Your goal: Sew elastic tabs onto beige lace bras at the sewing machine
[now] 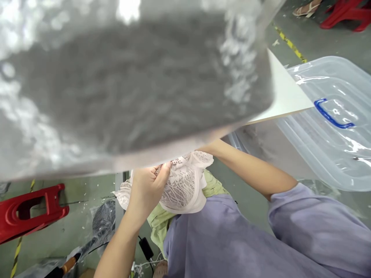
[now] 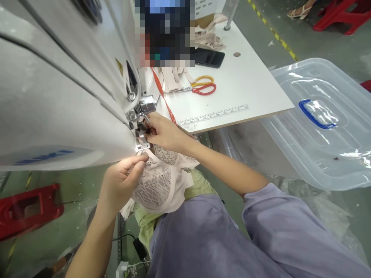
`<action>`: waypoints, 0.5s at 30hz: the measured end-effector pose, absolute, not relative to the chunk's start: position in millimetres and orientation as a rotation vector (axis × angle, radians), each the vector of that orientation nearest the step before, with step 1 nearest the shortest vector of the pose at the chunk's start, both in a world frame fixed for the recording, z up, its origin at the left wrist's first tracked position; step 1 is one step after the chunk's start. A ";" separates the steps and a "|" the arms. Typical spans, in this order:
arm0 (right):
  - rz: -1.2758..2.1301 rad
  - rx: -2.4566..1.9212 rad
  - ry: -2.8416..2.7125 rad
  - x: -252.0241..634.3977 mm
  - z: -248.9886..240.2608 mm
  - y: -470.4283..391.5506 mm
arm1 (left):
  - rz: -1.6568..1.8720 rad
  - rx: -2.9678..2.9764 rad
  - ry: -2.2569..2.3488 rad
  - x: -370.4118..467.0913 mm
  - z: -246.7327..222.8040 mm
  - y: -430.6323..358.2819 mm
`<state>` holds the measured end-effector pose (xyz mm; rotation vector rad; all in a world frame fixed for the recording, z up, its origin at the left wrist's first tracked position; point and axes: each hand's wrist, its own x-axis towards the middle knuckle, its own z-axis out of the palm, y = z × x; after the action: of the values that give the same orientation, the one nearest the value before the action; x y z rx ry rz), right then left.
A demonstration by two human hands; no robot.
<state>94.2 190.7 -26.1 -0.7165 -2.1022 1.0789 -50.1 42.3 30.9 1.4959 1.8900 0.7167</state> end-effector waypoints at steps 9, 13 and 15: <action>1.120 -0.688 -2.083 92.3 -29.3 194.4 | 0.657 1.468 1.911 -49.2 31.9 40.9; 1.123 -0.700 -2.080 92.8 -30.1 195.6 | 0.727 1.533 1.902 -49.7 30.4 41.6; 1.119 -0.711 -2.080 93.5 -29.0 196.4 | 0.751 1.566 1.900 -50.1 29.2 41.8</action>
<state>93.5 196.4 -29.0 -0.7114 -2.0802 1.1186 -50.1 41.8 29.2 1.5659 1.9001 0.7511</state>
